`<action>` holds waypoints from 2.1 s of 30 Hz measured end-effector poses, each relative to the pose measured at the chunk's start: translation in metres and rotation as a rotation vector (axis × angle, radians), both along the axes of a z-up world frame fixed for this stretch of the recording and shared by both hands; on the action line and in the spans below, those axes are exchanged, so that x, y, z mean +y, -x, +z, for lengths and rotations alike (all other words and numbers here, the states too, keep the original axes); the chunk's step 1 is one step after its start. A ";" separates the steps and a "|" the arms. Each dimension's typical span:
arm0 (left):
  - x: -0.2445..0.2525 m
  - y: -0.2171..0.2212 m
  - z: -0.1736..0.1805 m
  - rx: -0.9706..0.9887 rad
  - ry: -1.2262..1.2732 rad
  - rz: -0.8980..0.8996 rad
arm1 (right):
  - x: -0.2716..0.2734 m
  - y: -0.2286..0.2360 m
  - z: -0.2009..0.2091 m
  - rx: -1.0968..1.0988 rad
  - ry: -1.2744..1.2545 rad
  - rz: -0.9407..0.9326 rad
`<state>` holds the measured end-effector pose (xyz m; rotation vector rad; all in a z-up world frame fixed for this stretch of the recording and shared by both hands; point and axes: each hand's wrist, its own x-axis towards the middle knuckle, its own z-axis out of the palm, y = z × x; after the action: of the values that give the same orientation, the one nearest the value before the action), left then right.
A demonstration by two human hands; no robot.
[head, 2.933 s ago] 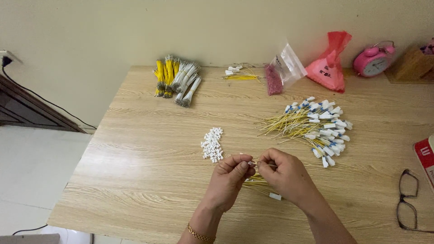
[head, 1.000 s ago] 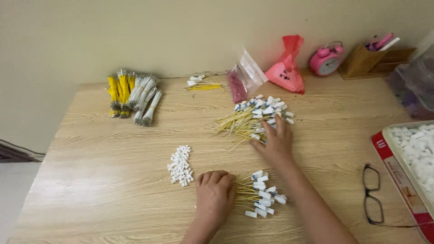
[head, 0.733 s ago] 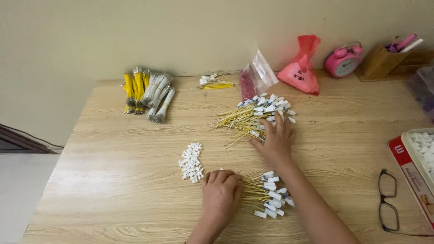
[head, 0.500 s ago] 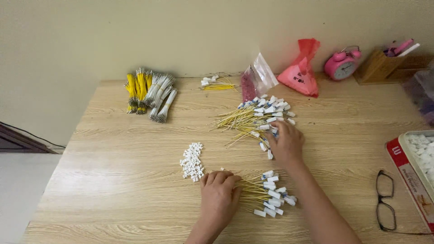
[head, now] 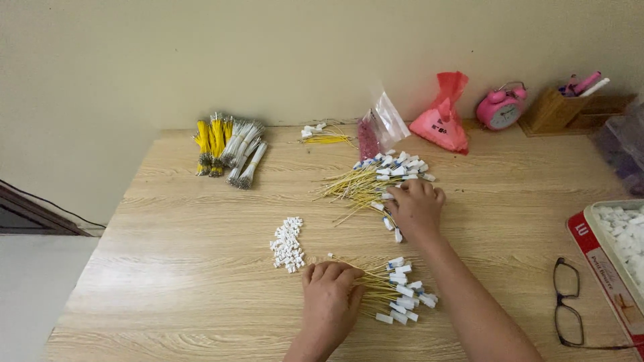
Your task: The person is manually attaching small white plastic connector housings to the ends of thin yellow and blue wires.
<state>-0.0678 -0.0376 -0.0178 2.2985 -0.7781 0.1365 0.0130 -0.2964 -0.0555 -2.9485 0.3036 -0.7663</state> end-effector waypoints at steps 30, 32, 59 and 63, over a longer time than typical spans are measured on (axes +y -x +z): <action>0.017 -0.011 0.066 0.307 0.267 -0.055 | 0.053 0.139 0.120 -0.088 -0.575 0.526; 0.028 -0.014 0.059 0.380 0.291 -0.023 | 0.034 0.144 0.111 -0.076 -0.590 0.475; 0.015 0.001 0.008 0.844 0.918 0.057 | 0.091 0.124 0.089 0.194 -0.926 0.389; 0.015 -0.001 -0.005 0.853 0.987 0.043 | 0.088 0.122 0.079 0.215 -0.999 0.371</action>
<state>-0.0667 -0.0227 -0.0227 1.2249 -0.1249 -0.3544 -0.1091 -0.2085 0.0232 -2.0278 0.0910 -0.1475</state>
